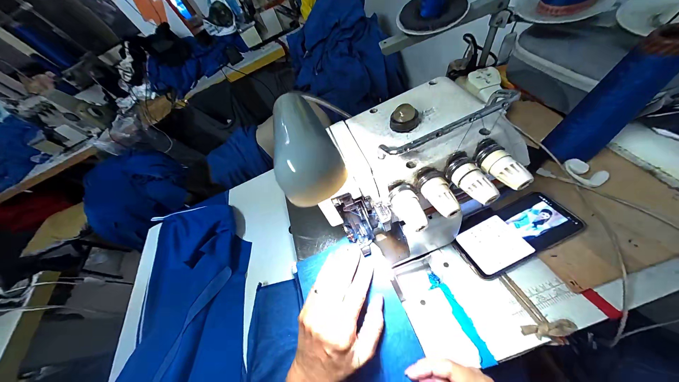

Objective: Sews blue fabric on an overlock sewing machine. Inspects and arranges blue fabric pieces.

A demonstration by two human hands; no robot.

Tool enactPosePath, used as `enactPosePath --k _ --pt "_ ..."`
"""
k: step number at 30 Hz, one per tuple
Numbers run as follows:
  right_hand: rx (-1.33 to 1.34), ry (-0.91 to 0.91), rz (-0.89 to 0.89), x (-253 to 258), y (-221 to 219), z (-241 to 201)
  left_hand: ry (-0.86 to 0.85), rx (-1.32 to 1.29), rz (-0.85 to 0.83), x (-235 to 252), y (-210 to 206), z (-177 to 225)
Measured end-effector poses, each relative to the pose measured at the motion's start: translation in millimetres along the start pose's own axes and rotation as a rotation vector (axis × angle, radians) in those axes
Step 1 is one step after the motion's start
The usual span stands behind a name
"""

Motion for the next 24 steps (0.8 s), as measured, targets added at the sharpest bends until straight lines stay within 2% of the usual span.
enactPosePath --k 2,5,11,15,19,24 --pt "0.009 0.038 0.017 10 -1 -1 -0.085 -0.084 0.062 -1 6 0" --pt "0.020 0.098 0.050 16 -1 -10 -0.187 -0.118 0.061 -7 10 22" --pt "0.052 0.031 0.020 12 -1 -17 -0.114 -0.096 -0.054 -18 2 38" --pt "0.083 0.022 0.016 21 -2 -15 -0.074 -0.156 -0.074 -14 3 26" --pt "0.039 0.033 0.110 45 -3 -24 -0.057 -0.196 -0.102 3 5 0" --pt "-0.059 0.190 0.196 80 -4 -41 -0.043 -0.243 -0.062 17 4 -36"
Point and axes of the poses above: each hand's wrist, its own x-axis towards the middle knuckle, its own y-axis out of the back of the hand, z = x × y, the point moved 9 cm from there along x, towards the middle knuckle, and after that the axes turned 11 degrees about -y, right-handed, at the moved point
